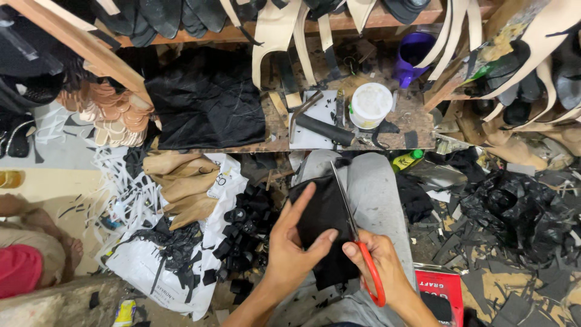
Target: The person cuts a long strip of black material into smaller pieces using red-handled scissors. They repeatedly measure, cut, and fold the material while seated in a cluttered workshop.
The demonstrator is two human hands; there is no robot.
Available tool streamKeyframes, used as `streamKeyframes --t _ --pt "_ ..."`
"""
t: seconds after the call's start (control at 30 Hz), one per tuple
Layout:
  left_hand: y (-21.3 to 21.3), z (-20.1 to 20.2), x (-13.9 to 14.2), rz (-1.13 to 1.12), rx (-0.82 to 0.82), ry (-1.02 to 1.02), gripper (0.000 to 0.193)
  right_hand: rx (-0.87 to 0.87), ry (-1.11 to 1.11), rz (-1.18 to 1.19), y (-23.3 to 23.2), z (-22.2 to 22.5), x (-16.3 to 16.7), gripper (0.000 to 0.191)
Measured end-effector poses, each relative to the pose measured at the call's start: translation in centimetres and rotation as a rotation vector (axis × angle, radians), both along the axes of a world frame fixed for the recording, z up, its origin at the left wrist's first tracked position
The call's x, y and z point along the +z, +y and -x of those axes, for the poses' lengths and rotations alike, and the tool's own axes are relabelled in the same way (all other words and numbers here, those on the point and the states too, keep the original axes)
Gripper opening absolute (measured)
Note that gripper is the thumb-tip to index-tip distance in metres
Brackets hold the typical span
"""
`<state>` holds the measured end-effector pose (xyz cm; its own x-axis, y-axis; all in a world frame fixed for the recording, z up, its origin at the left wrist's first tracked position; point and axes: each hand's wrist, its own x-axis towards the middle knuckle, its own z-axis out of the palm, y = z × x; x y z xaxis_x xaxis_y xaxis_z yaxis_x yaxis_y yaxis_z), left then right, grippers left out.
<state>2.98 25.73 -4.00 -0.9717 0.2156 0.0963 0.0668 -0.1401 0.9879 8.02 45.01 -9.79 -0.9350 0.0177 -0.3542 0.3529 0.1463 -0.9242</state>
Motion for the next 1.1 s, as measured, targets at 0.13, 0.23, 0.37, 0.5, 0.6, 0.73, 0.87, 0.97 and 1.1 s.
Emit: streamKeyframes --t 0.13,0.23,0.37,0.5,0.6,0.73,0.87,0.97,1.1 --pt "-1.9 1.8 -1.0 0.194 0.206 0.114 0.085 -0.299 -0.029 0.643 4.5 4.9 -0.2 0.049" --pt "-4.7 2.1 -1.6 0.273 0.365 -0.065 0.079 -0.378 0.054 -0.472 9.8 9.1 1.4 0.050" --pt "-6.7 1.7 -3.3 -0.003 0.486 -0.312 0.064 -0.264 0.099 -0.971 13.2 15.1 1.9 0.043" --pt "-7.5 -0.2 -5.4 -0.047 0.507 -0.344 0.067 -0.137 0.062 -1.131 13.4 19.8 0.7 0.038" --pt "-8.2 -1.1 -6.3 -0.053 0.467 -0.354 0.063 -0.127 0.287 -1.095 12.2 20.9 1.5 0.043" --pt "-10.3 -0.2 -6.2 -0.099 0.563 -0.333 0.061 -0.080 0.582 -0.946 9.2 18.6 3.3 0.039" --pt "-11.4 0.8 -5.8 -0.118 0.668 -0.201 0.077 0.308 0.126 -0.709 3.0 10.2 2.7 0.092" --pt "-11.3 1.5 -5.7 0.009 0.627 -0.191 0.080 0.400 0.300 -0.597 2.0 6.6 0.9 0.070" --pt "-10.2 2.0 -5.5 -0.061 0.530 -0.221 0.069 -0.026 0.202 -0.478 8.4 1.8 0.8 0.040"
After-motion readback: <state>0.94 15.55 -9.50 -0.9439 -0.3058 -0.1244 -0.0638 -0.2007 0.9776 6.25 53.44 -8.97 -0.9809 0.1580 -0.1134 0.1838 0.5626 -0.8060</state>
